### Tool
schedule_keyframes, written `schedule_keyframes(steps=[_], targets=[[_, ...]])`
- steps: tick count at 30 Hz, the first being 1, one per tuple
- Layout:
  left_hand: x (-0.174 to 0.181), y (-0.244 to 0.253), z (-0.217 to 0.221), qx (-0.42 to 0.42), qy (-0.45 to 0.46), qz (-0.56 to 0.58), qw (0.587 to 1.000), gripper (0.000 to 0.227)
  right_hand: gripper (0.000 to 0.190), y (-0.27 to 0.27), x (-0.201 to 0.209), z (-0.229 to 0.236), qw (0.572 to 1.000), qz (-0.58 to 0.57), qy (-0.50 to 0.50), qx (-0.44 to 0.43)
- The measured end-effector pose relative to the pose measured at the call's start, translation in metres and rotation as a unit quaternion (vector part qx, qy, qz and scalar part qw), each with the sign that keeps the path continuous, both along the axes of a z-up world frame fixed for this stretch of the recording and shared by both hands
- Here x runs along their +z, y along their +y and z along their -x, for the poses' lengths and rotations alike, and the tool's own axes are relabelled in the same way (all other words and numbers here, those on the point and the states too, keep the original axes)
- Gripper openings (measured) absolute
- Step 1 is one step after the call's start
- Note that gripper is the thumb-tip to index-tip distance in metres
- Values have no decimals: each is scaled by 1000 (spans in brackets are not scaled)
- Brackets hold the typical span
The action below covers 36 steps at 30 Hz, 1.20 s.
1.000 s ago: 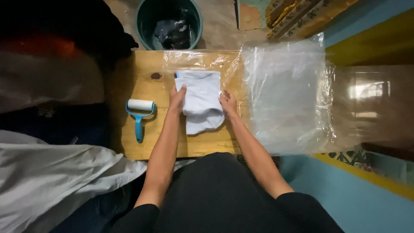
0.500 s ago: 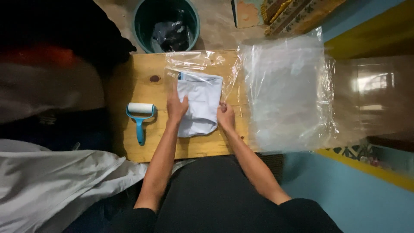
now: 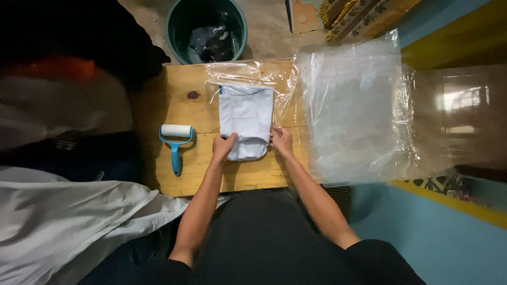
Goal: The person wraps a folded white garment in a clear plastic sheet on a wooden table. They smooth the plastic around the item and fold the edges to enclose it.
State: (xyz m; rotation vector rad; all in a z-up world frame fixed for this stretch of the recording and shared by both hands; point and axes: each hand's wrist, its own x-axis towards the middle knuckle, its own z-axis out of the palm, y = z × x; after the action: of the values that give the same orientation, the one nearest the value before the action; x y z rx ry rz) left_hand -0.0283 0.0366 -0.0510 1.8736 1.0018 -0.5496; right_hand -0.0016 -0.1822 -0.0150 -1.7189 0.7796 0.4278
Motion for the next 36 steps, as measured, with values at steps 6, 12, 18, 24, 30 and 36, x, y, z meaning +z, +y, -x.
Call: schedule_keyframes(steps=[6,12,18,24,30,36], targets=[[68,-19,-18,148,-232,175,945,58,37,-8,0,3,1000,12,-8,22],[103,-24,-41,76,-347,172,919,75,37,-3,-5,8,998,51,4,33],[34,-3,-59,111,-272,-72,953,57,36,-11,20,6,995,87,-6,50],[50,18,-31,2,-290,-218,932,49,59,-4,51,11,979,165,20,115],[44,41,-44,-10,-346,-58,936,117,64,21,159,4,987,118,-66,89],[-29,57,-48,35,-129,-59,989,62,95,-26,-44,-22,997,38,-58,44]])
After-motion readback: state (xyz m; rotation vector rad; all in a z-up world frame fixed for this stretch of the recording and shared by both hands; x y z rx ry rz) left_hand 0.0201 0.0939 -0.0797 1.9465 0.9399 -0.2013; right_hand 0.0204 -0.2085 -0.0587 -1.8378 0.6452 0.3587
